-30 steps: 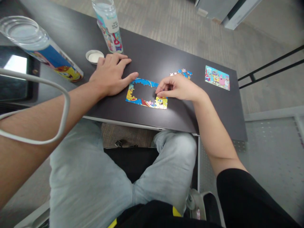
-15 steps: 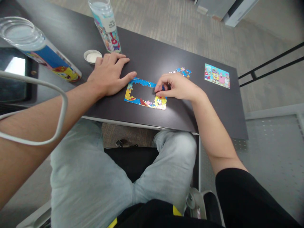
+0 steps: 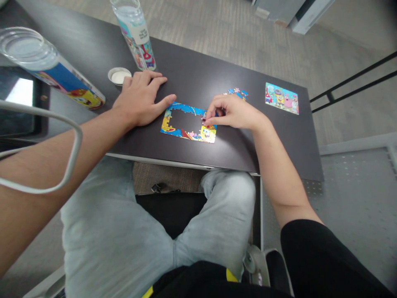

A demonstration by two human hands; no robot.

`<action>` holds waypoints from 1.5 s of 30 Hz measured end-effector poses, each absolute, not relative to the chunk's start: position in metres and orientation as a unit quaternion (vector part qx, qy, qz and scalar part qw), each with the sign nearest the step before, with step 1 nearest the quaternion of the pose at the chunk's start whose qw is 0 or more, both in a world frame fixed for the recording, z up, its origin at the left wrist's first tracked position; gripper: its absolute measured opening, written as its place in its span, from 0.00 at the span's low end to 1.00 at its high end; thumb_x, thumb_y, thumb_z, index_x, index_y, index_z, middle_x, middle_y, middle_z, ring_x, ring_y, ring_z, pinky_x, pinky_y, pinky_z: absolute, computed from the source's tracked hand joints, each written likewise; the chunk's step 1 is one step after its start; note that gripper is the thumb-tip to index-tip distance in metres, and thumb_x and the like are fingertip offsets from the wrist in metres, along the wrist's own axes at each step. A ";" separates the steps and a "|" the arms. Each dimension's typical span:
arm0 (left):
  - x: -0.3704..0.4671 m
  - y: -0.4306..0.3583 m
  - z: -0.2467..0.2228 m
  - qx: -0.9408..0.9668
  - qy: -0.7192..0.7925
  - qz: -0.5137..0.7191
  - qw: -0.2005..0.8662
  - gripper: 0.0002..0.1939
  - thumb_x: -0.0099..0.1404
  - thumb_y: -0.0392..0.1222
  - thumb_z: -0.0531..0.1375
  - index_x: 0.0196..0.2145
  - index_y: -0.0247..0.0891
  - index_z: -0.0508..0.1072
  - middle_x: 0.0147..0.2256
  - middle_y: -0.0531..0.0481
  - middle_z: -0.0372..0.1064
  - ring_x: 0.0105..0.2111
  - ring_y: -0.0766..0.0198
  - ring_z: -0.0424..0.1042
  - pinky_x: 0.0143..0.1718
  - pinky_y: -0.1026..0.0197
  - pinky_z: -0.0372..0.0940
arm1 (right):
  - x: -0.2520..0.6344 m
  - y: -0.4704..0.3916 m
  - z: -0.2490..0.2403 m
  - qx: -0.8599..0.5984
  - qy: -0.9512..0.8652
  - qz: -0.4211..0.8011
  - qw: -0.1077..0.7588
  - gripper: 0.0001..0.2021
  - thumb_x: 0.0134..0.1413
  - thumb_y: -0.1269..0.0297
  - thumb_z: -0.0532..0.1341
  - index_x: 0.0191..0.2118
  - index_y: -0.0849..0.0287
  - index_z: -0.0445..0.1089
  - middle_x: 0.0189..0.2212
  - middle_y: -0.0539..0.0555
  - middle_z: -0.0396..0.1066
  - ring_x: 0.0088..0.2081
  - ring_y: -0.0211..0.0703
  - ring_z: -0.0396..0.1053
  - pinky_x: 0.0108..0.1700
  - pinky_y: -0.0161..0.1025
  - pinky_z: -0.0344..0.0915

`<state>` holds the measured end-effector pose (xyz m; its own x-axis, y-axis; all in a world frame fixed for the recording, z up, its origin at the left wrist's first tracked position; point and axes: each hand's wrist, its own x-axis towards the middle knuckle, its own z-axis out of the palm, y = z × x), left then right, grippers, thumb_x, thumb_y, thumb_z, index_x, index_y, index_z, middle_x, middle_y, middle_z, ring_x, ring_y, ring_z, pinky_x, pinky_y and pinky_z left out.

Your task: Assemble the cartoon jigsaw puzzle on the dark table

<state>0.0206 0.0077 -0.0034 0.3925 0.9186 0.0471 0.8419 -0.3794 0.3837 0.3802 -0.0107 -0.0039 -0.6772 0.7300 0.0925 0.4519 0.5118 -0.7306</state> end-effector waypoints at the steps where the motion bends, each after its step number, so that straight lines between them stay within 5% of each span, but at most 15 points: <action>1: 0.020 0.008 -0.003 0.819 0.539 0.124 0.152 0.75 0.76 0.96 0.35 0.91 0.32 0.68 0.91 0.34 0.61 0.90 0.25 0.57 0.92 0.21 0.48 | 0.380 -0.011 -0.004 -0.344 -0.847 0.354 0.196 0.16 0.73 0.46 0.83 0.44 0.53 0.90 0.42 0.53 0.85 0.40 0.46 0.74 0.43 0.47 0.67; 9: 0.020 0.008 -0.001 0.814 0.546 0.117 0.160 0.72 0.76 0.94 0.38 0.92 0.35 0.67 0.93 0.42 0.59 0.91 0.29 0.56 0.92 0.24 0.46 | 0.375 -0.013 -0.003 -0.335 -0.848 0.369 0.181 0.12 0.72 0.50 0.82 0.45 0.53 0.90 0.43 0.53 0.86 0.41 0.45 0.74 0.45 0.47 0.68; 13: 0.018 0.010 -0.004 0.807 0.553 0.111 0.173 0.71 0.73 0.95 0.40 0.93 0.44 0.65 0.93 0.53 0.58 0.92 0.32 0.53 0.91 0.25 0.42 | 0.375 -0.013 -0.004 -0.345 -0.849 0.355 0.185 0.12 0.73 0.50 0.81 0.45 0.54 0.90 0.42 0.53 0.84 0.40 0.45 0.75 0.44 0.47 0.67; 22: 0.019 0.007 -0.003 0.828 0.528 0.126 0.142 0.65 0.86 0.86 0.40 0.89 0.25 0.69 0.89 0.25 0.62 0.88 0.21 0.59 0.90 0.18 0.50 | 0.371 -0.015 -0.005 -0.343 -0.860 0.329 0.187 0.10 0.72 0.54 0.80 0.45 0.53 0.87 0.41 0.52 0.83 0.39 0.45 0.74 0.44 0.46 0.67; 29: 0.017 0.010 -0.008 0.814 0.545 0.129 0.157 0.63 0.79 0.88 0.43 0.92 0.44 0.68 0.92 0.45 0.60 0.91 0.29 0.56 0.92 0.20 0.46 | 0.368 -0.016 -0.007 -0.336 -0.866 0.316 0.193 0.08 0.71 0.56 0.77 0.44 0.54 0.88 0.39 0.52 0.81 0.39 0.45 0.71 0.45 0.46 0.66; 36: 0.019 0.008 -0.005 0.830 0.535 0.104 0.122 0.66 0.85 0.86 0.36 0.90 0.28 0.67 0.90 0.27 0.61 0.89 0.23 0.59 0.92 0.21 0.51 | 0.371 -0.017 -0.003 -0.349 -0.861 0.283 0.240 0.08 0.77 0.56 0.77 0.46 0.54 0.89 0.39 0.52 0.79 0.38 0.44 0.68 0.43 0.46 0.64; 41: 0.018 0.008 -0.004 0.815 0.546 0.121 0.153 0.74 0.75 0.98 0.34 0.92 0.41 0.68 0.91 0.38 0.61 0.90 0.28 0.57 0.93 0.23 0.48 | 0.367 -0.017 -0.008 -0.341 -0.869 0.286 0.216 0.07 0.75 0.57 0.75 0.43 0.53 0.88 0.36 0.51 0.78 0.36 0.44 0.68 0.43 0.47 0.64; 45: 0.019 0.007 -0.001 0.819 0.535 0.128 0.164 0.73 0.78 0.96 0.38 0.91 0.32 0.68 0.92 0.33 0.60 0.89 0.20 0.57 0.92 0.17 0.47 | 0.369 -0.017 -0.003 -0.374 -0.856 0.278 0.225 0.10 0.77 0.53 0.75 0.45 0.52 0.87 0.37 0.52 0.78 0.37 0.47 0.68 0.44 0.48 0.67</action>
